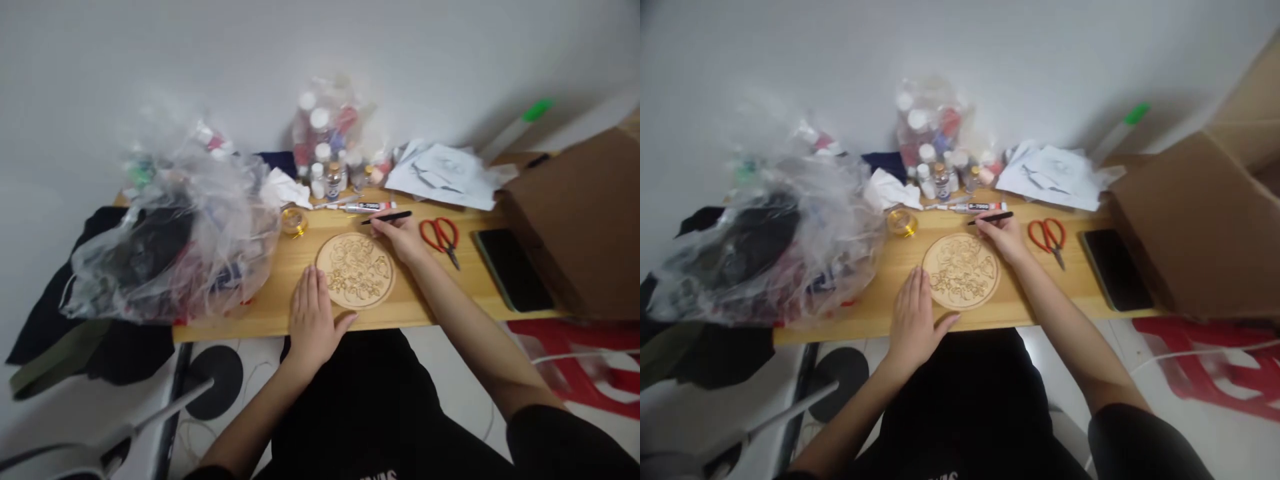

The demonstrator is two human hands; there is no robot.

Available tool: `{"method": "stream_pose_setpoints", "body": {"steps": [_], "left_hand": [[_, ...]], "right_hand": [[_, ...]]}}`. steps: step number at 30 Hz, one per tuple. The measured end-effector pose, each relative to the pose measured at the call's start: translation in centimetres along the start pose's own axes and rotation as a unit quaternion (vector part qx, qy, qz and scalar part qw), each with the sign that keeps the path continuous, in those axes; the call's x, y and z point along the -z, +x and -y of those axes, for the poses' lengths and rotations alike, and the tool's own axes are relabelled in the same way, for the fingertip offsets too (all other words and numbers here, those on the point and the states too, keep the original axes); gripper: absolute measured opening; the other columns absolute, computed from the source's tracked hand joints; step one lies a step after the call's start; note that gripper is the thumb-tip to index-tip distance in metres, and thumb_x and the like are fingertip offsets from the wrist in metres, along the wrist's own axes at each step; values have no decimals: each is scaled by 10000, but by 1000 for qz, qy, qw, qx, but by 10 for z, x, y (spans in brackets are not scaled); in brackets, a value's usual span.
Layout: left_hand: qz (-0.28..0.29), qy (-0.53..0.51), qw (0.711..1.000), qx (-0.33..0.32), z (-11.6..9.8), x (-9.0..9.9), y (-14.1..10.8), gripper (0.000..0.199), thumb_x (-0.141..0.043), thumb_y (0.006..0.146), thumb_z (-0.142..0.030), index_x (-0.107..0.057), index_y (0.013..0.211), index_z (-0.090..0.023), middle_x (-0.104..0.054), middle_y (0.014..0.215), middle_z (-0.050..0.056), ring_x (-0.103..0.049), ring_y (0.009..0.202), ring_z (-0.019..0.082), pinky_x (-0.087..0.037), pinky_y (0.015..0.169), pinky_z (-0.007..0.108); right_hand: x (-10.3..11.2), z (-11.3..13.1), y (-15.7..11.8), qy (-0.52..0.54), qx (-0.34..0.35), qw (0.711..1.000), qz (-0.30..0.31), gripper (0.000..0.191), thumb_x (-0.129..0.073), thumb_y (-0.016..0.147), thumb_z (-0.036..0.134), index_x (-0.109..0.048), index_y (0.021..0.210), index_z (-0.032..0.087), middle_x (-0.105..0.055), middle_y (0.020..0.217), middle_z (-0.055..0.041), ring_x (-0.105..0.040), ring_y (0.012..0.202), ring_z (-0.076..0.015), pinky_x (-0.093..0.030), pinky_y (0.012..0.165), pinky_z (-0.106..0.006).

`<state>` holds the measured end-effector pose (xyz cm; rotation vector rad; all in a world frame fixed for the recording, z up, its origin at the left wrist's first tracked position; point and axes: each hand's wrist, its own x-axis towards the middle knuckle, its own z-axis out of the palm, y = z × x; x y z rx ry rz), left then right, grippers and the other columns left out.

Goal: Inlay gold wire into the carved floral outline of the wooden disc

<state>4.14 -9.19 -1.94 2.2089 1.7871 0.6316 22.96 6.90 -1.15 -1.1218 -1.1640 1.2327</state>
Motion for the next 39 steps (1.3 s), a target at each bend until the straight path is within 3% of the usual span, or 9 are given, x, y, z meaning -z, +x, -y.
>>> {"method": "stream_pose_setpoints", "body": {"steps": [3, 8, 14, 19, 21, 24, 27, 31, 39], "left_hand": [[-17, 23, 999, -14, 6, -10, 6, 918, -577, 851, -554, -106, 1490, -94, -327, 1468, 301, -313, 1381, 424, -315, 1083, 613], [31, 11, 998, -57, 16, 0, 23, 895, -555, 874, -535, -55, 1497, -132, -306, 1490, 272, -305, 1395, 390, -316, 1098, 589], [51, 67, 990, -117, 29, 7, 59, 951, -593, 816, -598, -145, 1475, -79, -326, 1472, 293, -300, 1392, 407, -277, 1108, 594], [117, 29, 939, -321, 41, 20, 89, 723, -603, 835, -555, -418, 1358, -91, -475, 1393, 241, -383, 1360, 364, -287, 1124, 534], [96, 4, 914, -395, 46, 24, 94, 571, -633, 841, -493, -525, 1255, -114, -569, 1304, 209, -486, 1285, 338, -353, 1091, 486], [6, -3, 889, -458, 50, 27, 96, 362, -664, 844, -412, -607, 1092, -154, -676, 1123, 136, -617, 1112, 283, -458, 973, 422], [-40, -8, 881, -471, 51, 28, 96, 241, -677, 849, -330, -619, 996, -148, -704, 908, 75, -666, 861, 211, -510, 783, 352], [-22, 3, 880, -475, 54, 25, 97, 171, -622, 894, -237, -596, 1014, -119, -659, 713, 7, -599, 615, 129, -449, 586, 273], [39, 30, 877, -477, 59, 18, 97, 225, -537, 952, -228, -557, 1131, -93, -627, 689, -25, -589, 610, 120, -401, 566, 276]], "right_hand": [[2, 3, 3, 10, 0, 1000, 3, 347, -786, 563, 442, -641, 733, 177, -589, 545, 22, -517, 477, -88, -457, 494, -249], [8, 7, 3, 20, 0, 1000, 18, 321, -762, 579, 427, -646, 741, 175, -578, 541, 24, -497, 474, -81, -436, 497, -247], [20, 7, 8, -7, 31, 999, -12, 206, -746, 615, 334, -667, 731, 183, -606, 642, 8, -492, 537, -87, -405, 528, -254], [25, -2, 16, -65, 57, 995, -45, 159, -711, 670, 321, -676, 737, 181, -633, 664, -14, -483, 534, -106, -388, 527, -274], [25, -6, 16, -123, 90, 986, -60, 155, -685, 703, 330, -678, 757, 184, -651, 688, -19, -502, 550, -114, -402, 547, -280], [23, -10, 16, -193, 150, 965, -98, 147, -652, 745, 333, -670, 788, 194, -665, 714, -11, -552, 602, -132, -432, 587, -285], [22, -14, 15, -218, 196, 947, -130, 131, -618, 794, 323, -660, 831, 204, -654, 712, 3, -560, 593, -132, -449, 579, -289], [25, -21, 19, -224, 235, 934, -147, 157, -615, 831, 373, -653, 861, 223, -643, 725, 10, -562, 594, -119, -473, 565, -281], [31, -27, 24, -202, 254, 938, -123, 152, -649, 826, 353, -663, 826, 201, -628, 671, 8, -543, 535, -80, -421, 504, -238]]}}
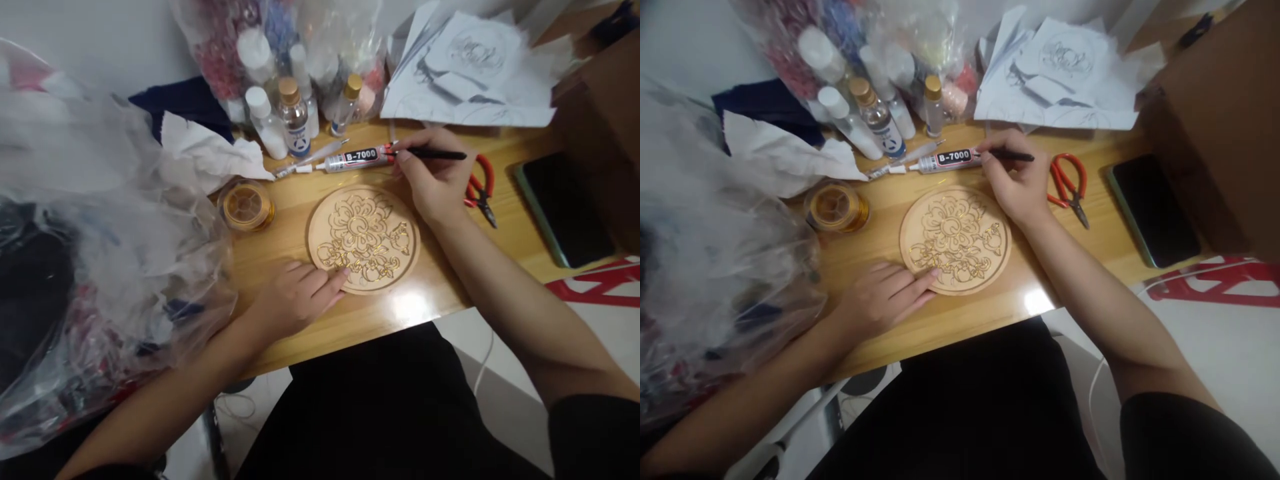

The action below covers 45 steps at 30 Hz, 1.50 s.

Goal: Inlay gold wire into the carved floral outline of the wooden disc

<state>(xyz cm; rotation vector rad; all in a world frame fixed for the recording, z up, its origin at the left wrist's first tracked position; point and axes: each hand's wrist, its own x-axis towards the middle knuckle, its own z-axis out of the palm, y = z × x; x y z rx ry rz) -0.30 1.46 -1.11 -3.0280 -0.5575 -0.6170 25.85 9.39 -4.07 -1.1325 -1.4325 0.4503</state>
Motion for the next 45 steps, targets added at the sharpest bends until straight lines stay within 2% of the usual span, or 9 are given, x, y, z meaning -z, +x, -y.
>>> {"method": "stream_pose_setpoints", "body": {"steps": [5, 12, 16, 22, 27, 31, 40, 45], "left_hand": [[14, 0, 1000, 4, 0, 0, 1, 222, -518, 961, -231, -577, 1124, -92, -607, 666, -16, -582, 615, 128, -383, 568, 281], [14, 6, 1000, 5, -1, 0, 3, 205, -539, 949, -237, -606, 1085, -98, -594, 649, -15, -574, 599, 129, -380, 548, 278], [12, 9, 1000, 3, 0, -1, 2, 202, -545, 944, -238, -605, 1079, -102, -593, 646, -19, -575, 595, 129, -378, 540, 279], [-11, 7, 1000, 13, -1, -1, 1, 302, -532, 953, -252, -537, 1179, -50, -613, 670, -14, -580, 603, 118, -422, 580, 266], [18, 14, 1000, 6, -1, -1, 2, 329, -503, 966, -284, -523, 1201, -55, -634, 698, -3, -579, 609, 128, -402, 567, 275], [25, 26, 999, -7, -2, 0, 2, 311, -496, 967, -275, -552, 1178, -54, -608, 671, -6, -568, 606, 136, -382, 567, 286], [49, 48, 998, 4, -8, 6, 7, 306, -508, 964, -272, -597, 1147, -44, -575, 636, 3, -559, 600, 153, -339, 534, 301], [58, 50, 997, 6, -9, 7, 7, 311, -523, 957, -276, -591, 1151, -43, -571, 636, 2, -556, 592, 151, -344, 521, 301]], "right_hand": [[-2, 5, 1, 21, 1, 1000, -5, 136, -684, 796, 325, -668, 786, 190, -606, 630, 17, -520, 499, -71, -380, 480, -232], [-1, 3, 2, 26, 22, 999, -1, 244, -693, 782, 433, -680, 791, 190, -601, 640, 17, -522, 510, -73, -374, 485, -236], [-1, 3, 2, 32, 35, 999, -1, 259, -694, 782, 439, -683, 794, 181, -597, 638, 24, -527, 510, -64, -373, 485, -228], [-1, 5, 2, 35, 40, 999, 2, 279, -686, 784, 447, -677, 794, 168, -594, 635, 41, -527, 504, -44, -379, 487, -205], [1, 5, 2, 11, 36, 999, 8, 332, -657, 789, 493, -674, 800, 162, -587, 640, 49, -526, 509, -29, -392, 492, -188], [1, 5, 2, 9, 31, 999, 14, 306, -649, 800, 484, -678, 809, 180, -587, 643, 50, -533, 523, -37, -405, 510, -197], [-2, 13, 3, 43, 8, 999, -17, 247, -715, 752, 449, -686, 753, 204, -603, 607, 32, -527, 487, -79, -382, 479, -245], [-1, 19, 0, -1, -39, 999, -8, 154, -696, 760, 464, -679, 747, 311, -622, 647, 23, -536, 516, -129, -424, 496, -309]]}}
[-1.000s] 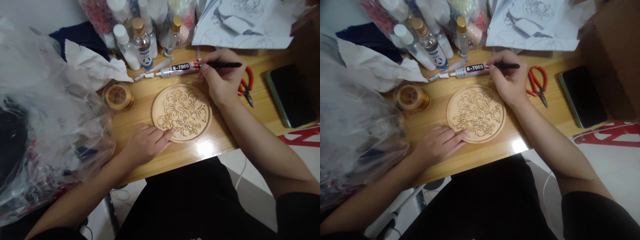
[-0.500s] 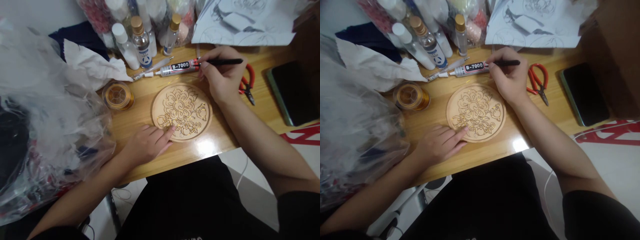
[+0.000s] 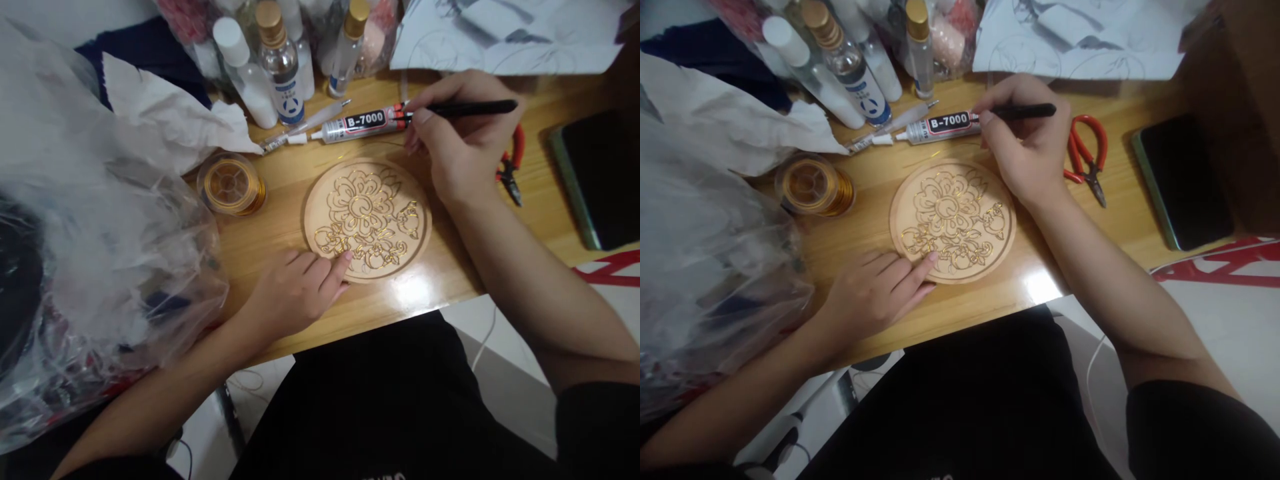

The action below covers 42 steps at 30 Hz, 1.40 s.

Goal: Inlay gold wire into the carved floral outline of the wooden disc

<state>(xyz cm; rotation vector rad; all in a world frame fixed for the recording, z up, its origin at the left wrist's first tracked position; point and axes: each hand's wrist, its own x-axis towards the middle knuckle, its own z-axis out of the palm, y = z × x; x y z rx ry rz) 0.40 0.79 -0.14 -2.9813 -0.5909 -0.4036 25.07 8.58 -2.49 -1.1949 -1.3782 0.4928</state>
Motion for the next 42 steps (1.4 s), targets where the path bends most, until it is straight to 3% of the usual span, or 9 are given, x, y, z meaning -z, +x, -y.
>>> {"method": "stream_pose_setpoints", "body": {"steps": [7, 17, 22, 37, 42], "left_hand": [[-2, 5, 1000, -1, 0, -1, -1, 306, -514, 960, -277, -590, 1153, -51, -555, 626, -4, -550, 587, 148, -339, 512, 304], [-18, 4, 1000, 0, 1, -3, -2, 288, -531, 944, -261, -602, 1136, -58, -565, 624, -3, -557, 591, 144, -362, 530, 296], [-10, 4, 1000, 1, 1, -3, -2, 298, -506, 952, -257, -586, 1160, -59, -578, 640, 4, -564, 607, 146, -370, 544, 297], [-46, -46, 997, 41, 2, -6, -6, 308, -523, 934, -234, -544, 1189, -64, -615, 701, 2, -576, 612, 143, -398, 573, 294], [-25, -46, 998, 24, 2, -4, -6, 259, -524, 935, -228, -565, 1166, -120, -630, 716, -3, -572, 610, 133, -376, 557, 289]], "right_hand": [[1, -1, -1, -34, -20, 999, 1, 138, -669, 771, 488, -643, 752, 353, -630, 685, 20, -567, 558, -163, -478, 544, -340], [1, -1, 0, -21, -21, 1000, 4, 74, -647, 802, 376, -648, 755, 320, -611, 667, 19, -544, 552, -147, -469, 552, -327], [-1, -3, 2, 27, 15, 999, -11, 215, -700, 753, 446, -649, 715, 241, -580, 588, 27, -512, 482, -113, -416, 501, -291], [-2, -6, 4, 89, 35, 995, -22, 48, -715, 741, 251, -686, 708, 233, -581, 549, 18, -506, 454, -116, -347, 452, -290], [-2, -6, 4, 88, 33, 995, -14, 120, -734, 740, 330, -682, 712, 226, -580, 558, 22, -502, 454, -110, -353, 453, -285]]}}
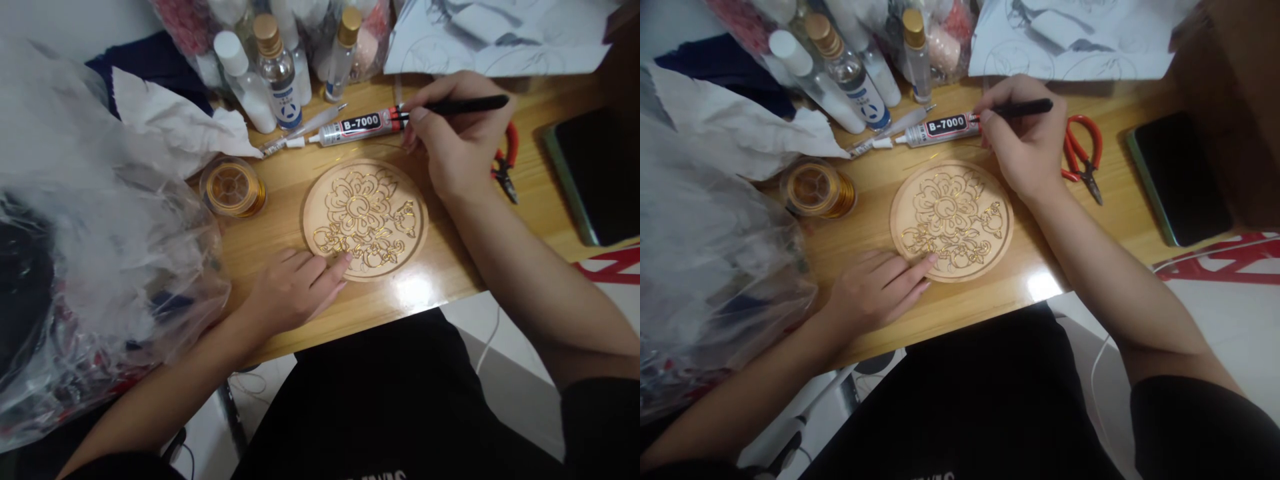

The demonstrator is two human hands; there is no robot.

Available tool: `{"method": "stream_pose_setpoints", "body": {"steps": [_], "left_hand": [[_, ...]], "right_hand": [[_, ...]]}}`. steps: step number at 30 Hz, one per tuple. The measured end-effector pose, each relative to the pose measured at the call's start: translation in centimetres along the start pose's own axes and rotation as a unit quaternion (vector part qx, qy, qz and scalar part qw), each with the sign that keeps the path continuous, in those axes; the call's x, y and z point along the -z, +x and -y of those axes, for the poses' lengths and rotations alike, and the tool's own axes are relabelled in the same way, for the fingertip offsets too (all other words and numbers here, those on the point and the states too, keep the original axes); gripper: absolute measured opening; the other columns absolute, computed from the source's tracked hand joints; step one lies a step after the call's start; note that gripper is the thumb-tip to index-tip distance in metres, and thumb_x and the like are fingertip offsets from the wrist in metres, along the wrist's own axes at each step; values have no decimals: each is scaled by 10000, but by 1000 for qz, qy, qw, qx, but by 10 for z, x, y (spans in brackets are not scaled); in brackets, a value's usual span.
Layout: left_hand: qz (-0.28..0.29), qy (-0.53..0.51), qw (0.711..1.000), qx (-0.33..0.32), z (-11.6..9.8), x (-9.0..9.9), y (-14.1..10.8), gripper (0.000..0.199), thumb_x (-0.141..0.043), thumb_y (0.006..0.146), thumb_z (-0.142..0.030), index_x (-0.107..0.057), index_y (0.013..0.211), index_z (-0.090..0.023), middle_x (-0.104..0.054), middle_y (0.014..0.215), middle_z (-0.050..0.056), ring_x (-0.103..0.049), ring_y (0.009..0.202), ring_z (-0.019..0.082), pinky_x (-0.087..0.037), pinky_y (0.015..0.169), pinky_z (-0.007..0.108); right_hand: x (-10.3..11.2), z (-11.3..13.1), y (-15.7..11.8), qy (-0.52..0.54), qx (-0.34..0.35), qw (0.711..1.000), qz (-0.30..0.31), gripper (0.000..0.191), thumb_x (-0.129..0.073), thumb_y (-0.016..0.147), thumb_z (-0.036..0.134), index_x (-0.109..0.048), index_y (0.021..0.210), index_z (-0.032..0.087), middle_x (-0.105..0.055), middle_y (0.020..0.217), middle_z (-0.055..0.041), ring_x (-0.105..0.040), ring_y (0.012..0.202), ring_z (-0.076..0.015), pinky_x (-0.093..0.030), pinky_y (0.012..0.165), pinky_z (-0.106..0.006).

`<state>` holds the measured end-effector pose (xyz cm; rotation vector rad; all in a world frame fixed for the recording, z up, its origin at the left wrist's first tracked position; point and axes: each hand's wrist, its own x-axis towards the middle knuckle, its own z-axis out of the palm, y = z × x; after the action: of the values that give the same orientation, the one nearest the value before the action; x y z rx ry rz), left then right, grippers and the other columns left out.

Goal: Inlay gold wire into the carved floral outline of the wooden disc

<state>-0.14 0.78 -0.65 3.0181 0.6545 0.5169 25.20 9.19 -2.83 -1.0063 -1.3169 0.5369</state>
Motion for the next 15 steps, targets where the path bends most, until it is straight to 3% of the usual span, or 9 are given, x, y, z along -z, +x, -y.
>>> {"method": "stream_pose_setpoints", "body": {"steps": [3, 9, 15], "left_hand": [[1, 15, 1000, -10, 0, 1, 2, 255, -524, 938, -239, -573, 1156, -116, -606, 681, -9, -561, 591, 134, -349, 535, 292], [10, 19, 1000, -14, 0, 2, 4, 266, -498, 956, -246, -571, 1161, -93, -596, 674, -4, -561, 599, 139, -356, 546, 295], [26, 13, 1000, -9, 0, 1, 3, 282, -475, 970, -277, -584, 1152, -90, -603, 692, 15, -575, 636, 151, -354, 568, 297]], "right_hand": [[0, 1, 1, -15, -4, 1000, -6, 183, -745, 725, 387, -661, 690, 229, -574, 546, 24, -506, 448, -113, -366, 448, -285], [-1, 3, 1, -27, -18, 999, -13, 70, -691, 719, 282, -666, 694, 222, -572, 547, 33, -497, 453, -106, -358, 456, -273], [0, 4, 0, -43, -27, 999, -3, 183, -746, 712, 468, -682, 691, 298, -586, 561, 13, -501, 456, -129, -382, 459, -313]]}}
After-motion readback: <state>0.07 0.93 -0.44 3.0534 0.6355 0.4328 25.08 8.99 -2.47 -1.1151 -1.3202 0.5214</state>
